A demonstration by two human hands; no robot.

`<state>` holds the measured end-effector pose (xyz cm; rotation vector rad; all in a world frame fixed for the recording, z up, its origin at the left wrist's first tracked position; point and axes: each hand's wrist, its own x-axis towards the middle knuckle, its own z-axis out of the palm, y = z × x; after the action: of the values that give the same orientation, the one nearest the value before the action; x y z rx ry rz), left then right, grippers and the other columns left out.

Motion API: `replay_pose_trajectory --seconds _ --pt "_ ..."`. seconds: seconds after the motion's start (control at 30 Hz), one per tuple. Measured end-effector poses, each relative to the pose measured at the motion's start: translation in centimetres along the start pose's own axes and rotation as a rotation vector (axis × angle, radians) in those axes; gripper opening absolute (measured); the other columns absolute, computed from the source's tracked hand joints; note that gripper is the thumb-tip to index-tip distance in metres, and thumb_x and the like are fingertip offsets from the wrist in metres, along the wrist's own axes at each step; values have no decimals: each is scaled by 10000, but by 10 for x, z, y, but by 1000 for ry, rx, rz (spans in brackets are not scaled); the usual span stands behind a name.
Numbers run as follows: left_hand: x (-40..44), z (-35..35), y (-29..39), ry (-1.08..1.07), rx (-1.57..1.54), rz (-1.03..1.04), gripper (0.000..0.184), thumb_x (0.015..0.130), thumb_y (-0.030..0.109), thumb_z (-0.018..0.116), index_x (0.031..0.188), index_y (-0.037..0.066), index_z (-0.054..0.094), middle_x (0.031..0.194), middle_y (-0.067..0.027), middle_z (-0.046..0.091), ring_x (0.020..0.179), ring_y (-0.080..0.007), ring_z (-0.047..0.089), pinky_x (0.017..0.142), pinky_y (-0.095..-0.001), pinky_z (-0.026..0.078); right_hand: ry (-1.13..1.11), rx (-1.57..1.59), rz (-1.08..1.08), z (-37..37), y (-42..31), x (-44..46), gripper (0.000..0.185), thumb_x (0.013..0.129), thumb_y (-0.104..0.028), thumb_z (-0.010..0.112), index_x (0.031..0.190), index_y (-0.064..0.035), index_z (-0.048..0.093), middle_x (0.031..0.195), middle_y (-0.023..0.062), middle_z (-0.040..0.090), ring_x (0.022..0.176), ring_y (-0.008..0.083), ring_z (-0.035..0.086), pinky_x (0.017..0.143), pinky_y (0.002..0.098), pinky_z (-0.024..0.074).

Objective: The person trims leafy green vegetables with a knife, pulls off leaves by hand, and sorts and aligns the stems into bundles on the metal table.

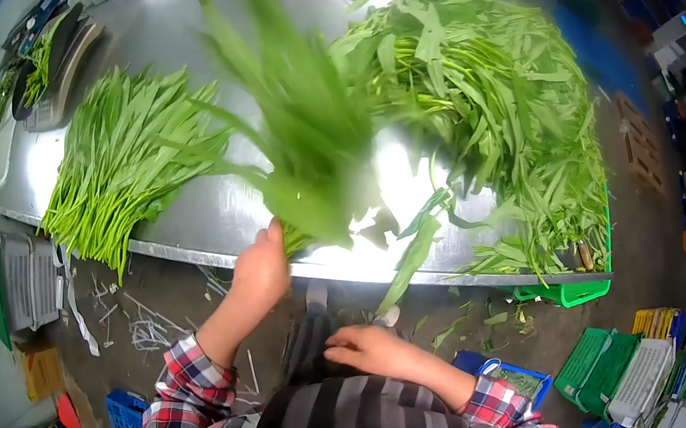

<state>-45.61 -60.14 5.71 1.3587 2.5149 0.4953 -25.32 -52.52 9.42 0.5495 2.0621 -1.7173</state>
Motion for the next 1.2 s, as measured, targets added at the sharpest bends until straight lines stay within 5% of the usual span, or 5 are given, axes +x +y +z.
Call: replay_pose_trajectory --seconds 0.43,0.73,0.83,0.97,1.2 --pt "-58 13 26 -158 192 57 551 718 93 593 1201 -72 386 864 -157 525 741 -290 600 554 -352 492 93 1442 209 16 15 71 422 881 -366 545 1183 -87 453 1141 82 534 1055 196 503 884 323 393" --pt "-96 32 20 -215 -1202 -392 665 814 388 629 1223 -51 340 1077 -143 542 933 -175 560 810 -277 447 107 1455 198 17 32 71 322 870 -242 570 1117 -44 512 1039 79 592 990 190 548 884 333 418" --pt "-75 17 -3 -603 -1433 -705 599 822 351 631 1187 -63 398 1054 -110 543 931 -145 534 802 -263 443 177 1373 227 15 23 69 343 854 -239 596 1118 -33 524 1047 91 593 968 187 552 881 309 414" --pt "-47 19 -24 -1137 -1469 -469 338 845 238 613 1057 -19 558 978 -73 594 917 -96 546 775 -256 445 209 1059 188 10 22 68 345 823 -224 637 1089 -21 554 990 77 605 883 173 563 807 283 440" --pt "-40 3 26 -712 -1418 -303 263 790 150 680 983 -1 585 826 -34 622 759 -102 584 663 -243 466 284 854 134 -27 2 56 319 857 -260 578 1025 11 562 835 51 605 683 120 566 600 247 464"
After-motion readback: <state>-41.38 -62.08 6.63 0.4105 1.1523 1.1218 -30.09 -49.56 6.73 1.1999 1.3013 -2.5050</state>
